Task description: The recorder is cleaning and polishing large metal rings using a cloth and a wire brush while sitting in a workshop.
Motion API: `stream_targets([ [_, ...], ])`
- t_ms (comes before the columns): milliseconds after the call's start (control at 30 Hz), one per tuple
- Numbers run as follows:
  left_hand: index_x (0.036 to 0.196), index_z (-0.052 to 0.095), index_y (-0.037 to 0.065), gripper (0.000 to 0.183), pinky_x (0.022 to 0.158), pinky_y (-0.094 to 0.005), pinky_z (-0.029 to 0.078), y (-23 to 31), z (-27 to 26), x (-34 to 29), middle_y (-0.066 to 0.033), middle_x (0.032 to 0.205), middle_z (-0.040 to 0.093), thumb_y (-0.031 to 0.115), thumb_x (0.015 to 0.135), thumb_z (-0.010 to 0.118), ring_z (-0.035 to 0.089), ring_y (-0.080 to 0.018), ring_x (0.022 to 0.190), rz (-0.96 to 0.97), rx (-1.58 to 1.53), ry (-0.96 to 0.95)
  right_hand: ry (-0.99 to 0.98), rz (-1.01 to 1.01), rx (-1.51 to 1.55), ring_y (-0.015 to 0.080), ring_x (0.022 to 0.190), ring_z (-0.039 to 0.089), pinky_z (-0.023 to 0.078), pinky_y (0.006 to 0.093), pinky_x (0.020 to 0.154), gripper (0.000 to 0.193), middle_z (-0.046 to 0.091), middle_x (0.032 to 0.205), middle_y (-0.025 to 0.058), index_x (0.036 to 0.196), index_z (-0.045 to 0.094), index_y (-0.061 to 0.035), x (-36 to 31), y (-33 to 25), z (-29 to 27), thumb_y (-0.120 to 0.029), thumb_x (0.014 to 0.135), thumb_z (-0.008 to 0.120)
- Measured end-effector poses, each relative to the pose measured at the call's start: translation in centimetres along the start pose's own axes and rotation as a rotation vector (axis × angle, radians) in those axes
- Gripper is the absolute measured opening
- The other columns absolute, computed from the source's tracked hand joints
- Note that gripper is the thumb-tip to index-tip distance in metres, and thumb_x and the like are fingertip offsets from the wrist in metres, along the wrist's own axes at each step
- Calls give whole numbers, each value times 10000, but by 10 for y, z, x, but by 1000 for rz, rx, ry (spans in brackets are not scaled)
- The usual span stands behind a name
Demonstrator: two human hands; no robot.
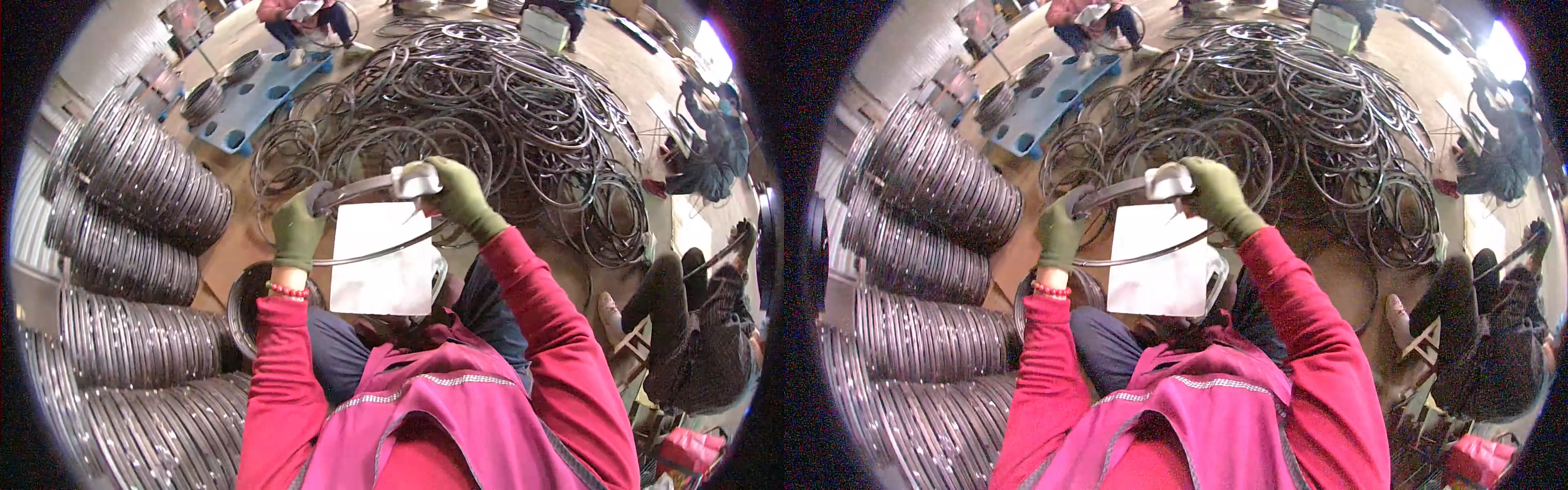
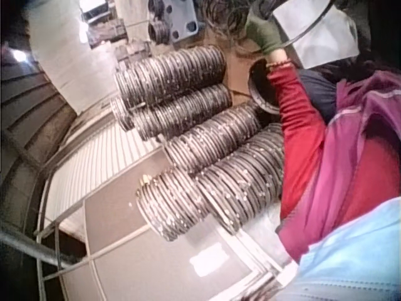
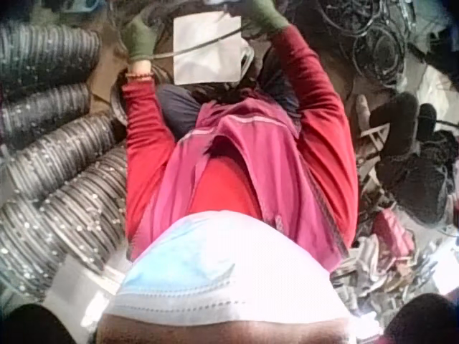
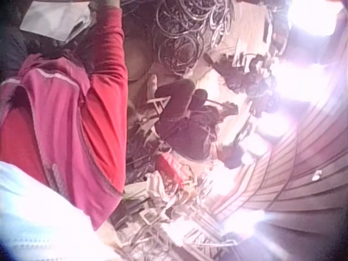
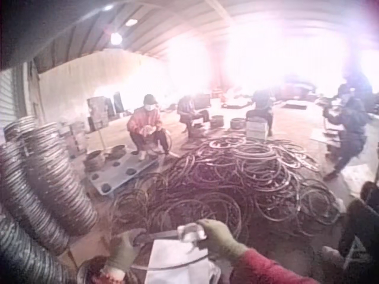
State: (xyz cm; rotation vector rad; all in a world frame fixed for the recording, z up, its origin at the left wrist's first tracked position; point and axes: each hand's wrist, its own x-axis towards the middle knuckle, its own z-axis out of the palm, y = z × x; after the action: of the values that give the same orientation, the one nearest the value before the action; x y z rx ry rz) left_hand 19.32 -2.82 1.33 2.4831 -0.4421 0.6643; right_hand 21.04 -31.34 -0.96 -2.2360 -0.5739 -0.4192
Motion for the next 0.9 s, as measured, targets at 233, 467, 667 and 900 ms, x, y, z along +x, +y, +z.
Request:
stream_targets([
  [233,999,644,109,266,664,-395,484,36,0,5,-150,856,637,172,741,642,614,-342,805,-9,72,-58,-34,-189,-470,239,902,592,447,366,771,185,611,899,61,914,600,-120,26,-83,22,-183,739,598],
  [467,1007,653,137,289,680,-367,489,3,-14,-2,-127,878,647,115,719,640,628,-316,821,-142,-66,-86,24,-57,-246,285,932,597,478,383,787,516,625,973,90,1063,577,-97,19,-34,12,-187,583,743],
  [667,986,654,151,253,643,-386,482,20,-6,0,-137,841,634,113,739,616,616,-335,780,-66,64,-86,7,-85,-306,281,931,601,472,381,807,463,628,965,107,1059,584,-98,16,-36,11,-164,620,716],
  [900,985,653,108,238,654,-368,495,16,-10,-9,-161,839,636,111,752,606,630,-324,784,-1,88,-115,-44,-234,-372,253,807,634,494,376,687,223,635,829,66,899,612,-128,22,-79,22,-214,698,653],
])
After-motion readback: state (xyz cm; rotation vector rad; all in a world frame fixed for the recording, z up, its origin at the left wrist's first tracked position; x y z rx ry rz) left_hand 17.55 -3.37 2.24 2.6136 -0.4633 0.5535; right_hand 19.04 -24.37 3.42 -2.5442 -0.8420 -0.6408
